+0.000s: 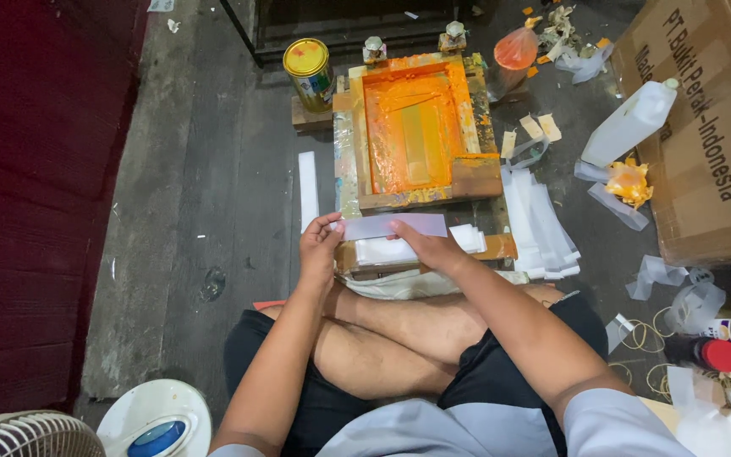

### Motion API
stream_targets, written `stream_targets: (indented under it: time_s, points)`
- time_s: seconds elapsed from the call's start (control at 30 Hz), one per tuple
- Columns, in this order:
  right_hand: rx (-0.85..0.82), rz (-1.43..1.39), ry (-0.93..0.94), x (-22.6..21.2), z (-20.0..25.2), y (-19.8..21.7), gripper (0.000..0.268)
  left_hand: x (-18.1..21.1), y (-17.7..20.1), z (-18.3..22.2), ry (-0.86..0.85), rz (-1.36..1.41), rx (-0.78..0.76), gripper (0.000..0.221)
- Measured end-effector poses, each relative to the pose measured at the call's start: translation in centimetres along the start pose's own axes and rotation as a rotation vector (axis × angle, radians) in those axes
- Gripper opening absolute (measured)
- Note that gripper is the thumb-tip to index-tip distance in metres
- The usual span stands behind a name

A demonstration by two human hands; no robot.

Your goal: Spreading orange ink on a screen printing frame and handling white strips

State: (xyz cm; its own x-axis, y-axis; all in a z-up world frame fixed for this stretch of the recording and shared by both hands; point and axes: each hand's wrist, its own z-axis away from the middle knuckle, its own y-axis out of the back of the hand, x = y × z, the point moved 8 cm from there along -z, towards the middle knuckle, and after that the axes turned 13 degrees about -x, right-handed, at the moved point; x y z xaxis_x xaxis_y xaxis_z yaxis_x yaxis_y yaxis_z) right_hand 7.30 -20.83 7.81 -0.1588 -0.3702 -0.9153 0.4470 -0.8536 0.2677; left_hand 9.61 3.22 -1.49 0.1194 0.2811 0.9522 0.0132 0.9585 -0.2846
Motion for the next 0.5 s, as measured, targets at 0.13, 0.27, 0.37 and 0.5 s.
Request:
stream_targets:
  time_s: [0.13, 0.27, 0.37, 0.5]
  points:
    - [0.05, -0.011, 0.123, 0.4, -0.6, 0.3, 0.04, -0.7, 0.6, -0.3, -0.003, -0.039, 0.023, 0.027]
    - [0.058, -0.033, 0.185, -1.0, -0.2, 0.5, 0.039, -0.4, 1.1, -0.3, -0.027, -0.081, 0.048, 0.027]
    - [0.076, -0.037, 0.211, -0.8, -0.2, 0.5, 0.035, 0.1, 1.1, 0.0, -0.045, -0.088, 0.069, 0.026]
    - [0.118, -0.064, 0.27, -1.9, 0.3, 0.5, 0.032, -0.4, 1.9, -0.4, -0.082, -0.074, 0.096, 0.027]
